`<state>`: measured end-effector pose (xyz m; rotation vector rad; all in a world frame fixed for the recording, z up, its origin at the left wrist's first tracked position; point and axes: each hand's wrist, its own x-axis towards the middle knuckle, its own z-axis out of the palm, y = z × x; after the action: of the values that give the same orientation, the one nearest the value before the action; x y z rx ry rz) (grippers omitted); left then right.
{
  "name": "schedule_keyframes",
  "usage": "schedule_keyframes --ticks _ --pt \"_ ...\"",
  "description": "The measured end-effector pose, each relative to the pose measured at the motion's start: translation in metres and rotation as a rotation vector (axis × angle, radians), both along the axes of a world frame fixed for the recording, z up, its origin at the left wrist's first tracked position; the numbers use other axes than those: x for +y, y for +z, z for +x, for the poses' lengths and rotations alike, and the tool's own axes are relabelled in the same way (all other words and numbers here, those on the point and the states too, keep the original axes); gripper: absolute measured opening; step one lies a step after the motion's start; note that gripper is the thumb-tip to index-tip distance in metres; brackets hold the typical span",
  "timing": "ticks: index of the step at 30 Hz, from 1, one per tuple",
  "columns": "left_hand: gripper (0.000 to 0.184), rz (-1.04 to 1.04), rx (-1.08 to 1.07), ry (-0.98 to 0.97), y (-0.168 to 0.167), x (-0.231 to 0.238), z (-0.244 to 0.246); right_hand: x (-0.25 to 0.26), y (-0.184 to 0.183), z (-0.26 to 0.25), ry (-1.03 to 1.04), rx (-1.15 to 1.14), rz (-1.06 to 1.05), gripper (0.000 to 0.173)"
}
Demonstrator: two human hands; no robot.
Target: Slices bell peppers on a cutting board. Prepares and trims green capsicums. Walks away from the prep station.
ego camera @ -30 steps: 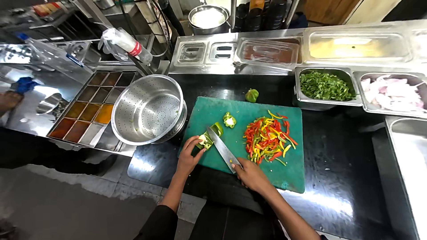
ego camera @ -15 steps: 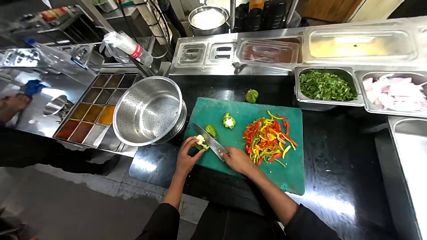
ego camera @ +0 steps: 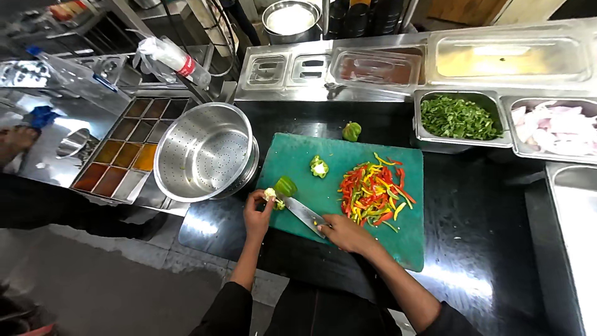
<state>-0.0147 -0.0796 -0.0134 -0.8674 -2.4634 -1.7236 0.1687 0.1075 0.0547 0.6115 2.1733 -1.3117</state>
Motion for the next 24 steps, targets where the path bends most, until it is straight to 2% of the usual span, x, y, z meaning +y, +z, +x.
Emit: schedule_keyframes --ticks 2,3,7,13,18,21,24 --pt "0.045 -0.05 -0.015 0.006 0.003 -0.001 0.002 -0.001 -0.002 0.005 -0.048 -0.019 -0.016 0.038" --pt "0.046 -0.089 -0.003 -0.003 0.002 -0.004 0.001 -0.003 -0.003 0.007 -0.082 -0.033 -0.03 0.038" --pt "0.033 -0.173 0.083 -0.036 -0.001 -0.012 -0.003 -0.008 -0.008 0.012 -0.162 -0.057 -0.072 0.039" --pt "0.029 -0.124 0.0 0.004 0.001 -0.007 -0.004 -0.016 -0.012 0.026 -0.165 -0.05 -0.11 0.039" --pt "0.026 -0.071 -0.065 -0.154 0.007 0.009 -0.022 -0.041 -0.016 0.041 -0.271 -0.052 -0.216 0.037" --pt "0.027 -0.135 0.003 -0.205 0.006 0.017 -0.032 -0.055 -0.022 0.044 -0.404 -0.002 -0.271 0.034" --pt "0.028 -0.245 0.132 -0.144 0.012 0.018 -0.026 -0.059 -0.022 0.037 -0.453 0.014 -0.291 0.031"
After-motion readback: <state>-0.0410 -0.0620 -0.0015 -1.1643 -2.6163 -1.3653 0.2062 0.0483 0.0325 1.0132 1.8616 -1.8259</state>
